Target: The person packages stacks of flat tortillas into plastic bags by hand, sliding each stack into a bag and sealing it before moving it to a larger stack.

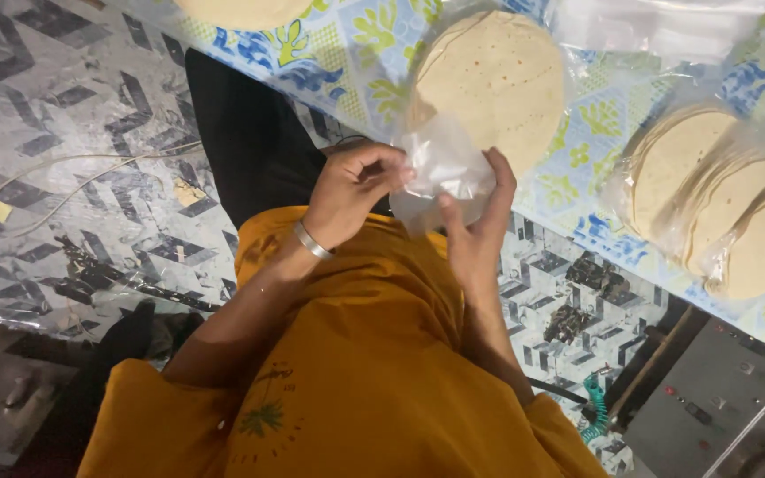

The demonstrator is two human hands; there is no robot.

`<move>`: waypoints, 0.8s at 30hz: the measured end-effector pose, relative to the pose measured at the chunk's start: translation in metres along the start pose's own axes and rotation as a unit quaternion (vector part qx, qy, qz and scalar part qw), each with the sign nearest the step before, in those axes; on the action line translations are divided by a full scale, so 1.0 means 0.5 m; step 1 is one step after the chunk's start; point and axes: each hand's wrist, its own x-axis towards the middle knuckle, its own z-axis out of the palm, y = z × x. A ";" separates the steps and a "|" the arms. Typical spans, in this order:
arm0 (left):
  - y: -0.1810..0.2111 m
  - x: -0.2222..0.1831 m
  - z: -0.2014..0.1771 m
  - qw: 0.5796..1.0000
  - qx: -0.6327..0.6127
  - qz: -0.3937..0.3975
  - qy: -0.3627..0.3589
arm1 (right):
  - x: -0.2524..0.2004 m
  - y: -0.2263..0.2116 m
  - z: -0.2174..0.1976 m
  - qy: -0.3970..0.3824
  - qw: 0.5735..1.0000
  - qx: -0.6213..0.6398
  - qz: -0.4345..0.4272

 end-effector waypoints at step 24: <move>-0.015 -0.023 -0.150 0.996 0.004 0.023 0.086 | 0.344 0.246 -0.278 0.226 0.919 0.318 0.048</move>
